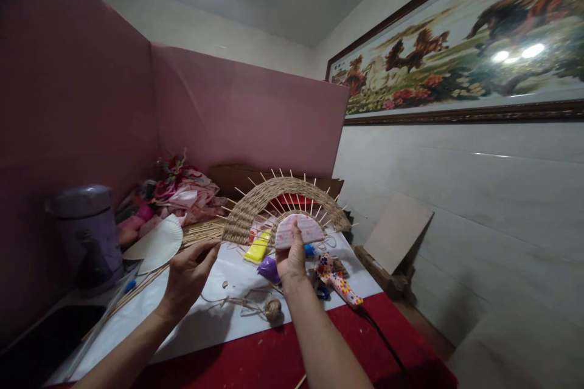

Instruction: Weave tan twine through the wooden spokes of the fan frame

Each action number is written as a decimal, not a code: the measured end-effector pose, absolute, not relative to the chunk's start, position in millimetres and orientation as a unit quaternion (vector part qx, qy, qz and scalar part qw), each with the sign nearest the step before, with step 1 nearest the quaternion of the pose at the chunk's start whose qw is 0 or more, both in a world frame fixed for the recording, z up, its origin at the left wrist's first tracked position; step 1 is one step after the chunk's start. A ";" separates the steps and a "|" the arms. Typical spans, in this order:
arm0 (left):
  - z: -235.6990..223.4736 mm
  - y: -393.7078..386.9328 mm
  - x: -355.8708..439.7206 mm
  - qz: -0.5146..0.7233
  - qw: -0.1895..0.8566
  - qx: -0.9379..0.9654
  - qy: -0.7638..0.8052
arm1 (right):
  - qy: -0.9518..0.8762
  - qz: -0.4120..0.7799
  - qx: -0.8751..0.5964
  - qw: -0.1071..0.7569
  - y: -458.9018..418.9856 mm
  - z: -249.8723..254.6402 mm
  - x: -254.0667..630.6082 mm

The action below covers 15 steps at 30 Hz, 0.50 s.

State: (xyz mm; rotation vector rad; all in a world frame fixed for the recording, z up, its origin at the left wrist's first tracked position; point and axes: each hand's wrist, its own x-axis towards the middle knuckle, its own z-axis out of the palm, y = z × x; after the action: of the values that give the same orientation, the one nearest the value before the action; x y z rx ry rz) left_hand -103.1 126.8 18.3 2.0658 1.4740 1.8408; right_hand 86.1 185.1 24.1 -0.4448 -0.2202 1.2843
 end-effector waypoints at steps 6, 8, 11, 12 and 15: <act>20.3 129.7 -103.9 0.630 0.140 0.602 0.471 | -0.122 0.593 -0.214 0.767 186.5 21.8 87.6; 20.6 131.1 -103.9 0.634 0.176 0.590 0.468 | -0.115 0.591 -0.211 0.770 186.0 22.0 87.4; 21.1 131.6 -101.9 0.640 0.229 0.575 0.454 | -0.103 0.595 -0.203 0.771 184.3 23.5 86.3; 21.5 131.3 -101.0 0.645 0.253 0.566 0.447 | -0.101 0.599 -0.203 0.768 183.6 24.0 85.8; 23.5 129.8 -98.5 0.652 0.336 0.524 0.434 | -0.100 0.608 -0.207 0.760 181.9 25.3 84.6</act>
State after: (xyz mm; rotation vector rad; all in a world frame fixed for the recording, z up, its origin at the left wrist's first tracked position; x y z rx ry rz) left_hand -98.5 129.8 23.5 1.3656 1.1329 1.6993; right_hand 84.6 181.9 25.3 -0.4517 -0.2188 1.3236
